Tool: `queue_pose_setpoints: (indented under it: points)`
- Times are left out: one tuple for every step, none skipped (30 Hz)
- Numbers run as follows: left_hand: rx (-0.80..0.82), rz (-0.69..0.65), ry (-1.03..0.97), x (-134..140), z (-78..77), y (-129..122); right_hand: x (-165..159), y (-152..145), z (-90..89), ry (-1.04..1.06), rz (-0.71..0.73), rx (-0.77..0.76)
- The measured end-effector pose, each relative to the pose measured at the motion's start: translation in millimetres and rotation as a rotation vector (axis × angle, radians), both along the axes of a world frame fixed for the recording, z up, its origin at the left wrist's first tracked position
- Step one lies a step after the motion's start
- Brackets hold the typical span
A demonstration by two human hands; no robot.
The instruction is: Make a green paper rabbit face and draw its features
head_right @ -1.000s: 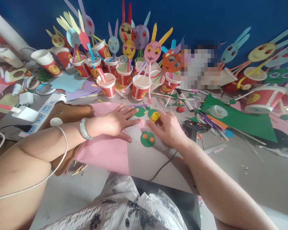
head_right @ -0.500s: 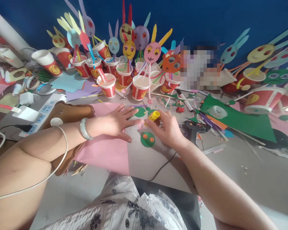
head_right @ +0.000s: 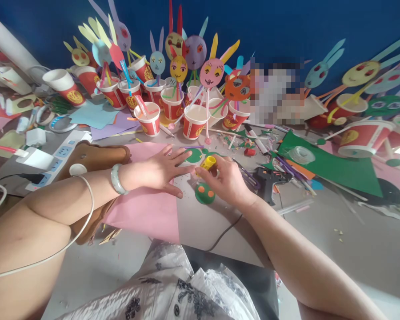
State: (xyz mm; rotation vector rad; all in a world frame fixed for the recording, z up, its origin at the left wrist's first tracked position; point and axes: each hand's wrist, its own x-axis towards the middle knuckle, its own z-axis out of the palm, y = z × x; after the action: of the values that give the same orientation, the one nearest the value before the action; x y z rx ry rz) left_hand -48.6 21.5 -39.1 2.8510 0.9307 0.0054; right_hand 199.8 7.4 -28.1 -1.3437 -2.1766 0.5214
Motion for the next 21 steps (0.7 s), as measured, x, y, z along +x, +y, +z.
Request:
queue_pose_setpoints:
  points:
    - [0.003,-0.004,0.006,0,-0.6,0,-1,0,-0.5,0.009,-0.017,0.006]
    - [0.005,-0.008,0.013,0,-0.8,0,-2,0,-1.1,0.016,-0.021,0.008]
    - [0.008,-0.011,0.019,0,-0.7,1,-4,0,-1.6,0.022,-0.019,0.006]
    - [0.011,-0.014,0.023,0,-0.5,1,-5,-1,-1.8,0.028,-0.015,0.002]
    - [0.013,-0.015,0.025,0,-0.4,1,-6,-2,-1.5,0.036,-0.017,-0.004]
    - [0.014,-0.017,0.025,0,-0.4,1,-6,-2,-0.6,0.051,-0.024,-0.013]
    - [0.013,-0.016,0.026,0,-0.6,2,-5,-3,0.8,0.076,-0.034,-0.025]
    - [0.009,-0.012,0.029,0,-0.9,2,-4,-4,2.5,0.11,-0.042,-0.041]
    - [0.0,-0.006,0.033,1,-1.4,2,-3,-5,4.3,0.152,-0.046,-0.057]
    - [-0.009,0.002,0.039,1,-1.8,2,-1,-6,5.9,0.191,-0.049,-0.069]
    - [-0.015,0.009,0.044,1,-2.2,2,0,-6,7.0,0.219,-0.051,-0.074]
    - [-0.018,0.013,0.047,1,-2.4,2,1,-7,7.3,0.229,-0.058,-0.068]
    - [-0.015,0.011,0.045,1,-2.4,2,1,-6,6.8,0.218,-0.067,-0.05]
    - [-0.009,0.005,0.041,1,-2.2,1,0,-6,5.5,0.192,-0.074,-0.024]
    - [-0.003,-0.002,0.034,1,-1.7,1,-1,-6,3.7,0.156,-0.076,0.004]
    - [0.002,-0.007,0.025,0,-0.9,1,-3,-5,1.6,0.12,-0.068,0.031]
    - [0.002,-0.009,0.016,0,0.2,0,-5,-4,-0.6,0.088,-0.047,0.051]
    - [-0.003,-0.008,0.008,0,1.5,0,-7,-4,-2.4,0.063,-0.017,0.064]
    - [-0.01,-0.007,0.005,-1,3.1,0,-9,-3,-3.9,0.044,0.015,0.071]
    - [-0.019,-0.006,0.007,-1,4.8,0,-11,-3,-4.7,0.03,0.044,0.071]
    - [-0.028,-0.007,0.014,-1,6.6,0,-12,-3,-5.0,0.019,0.069,0.067]
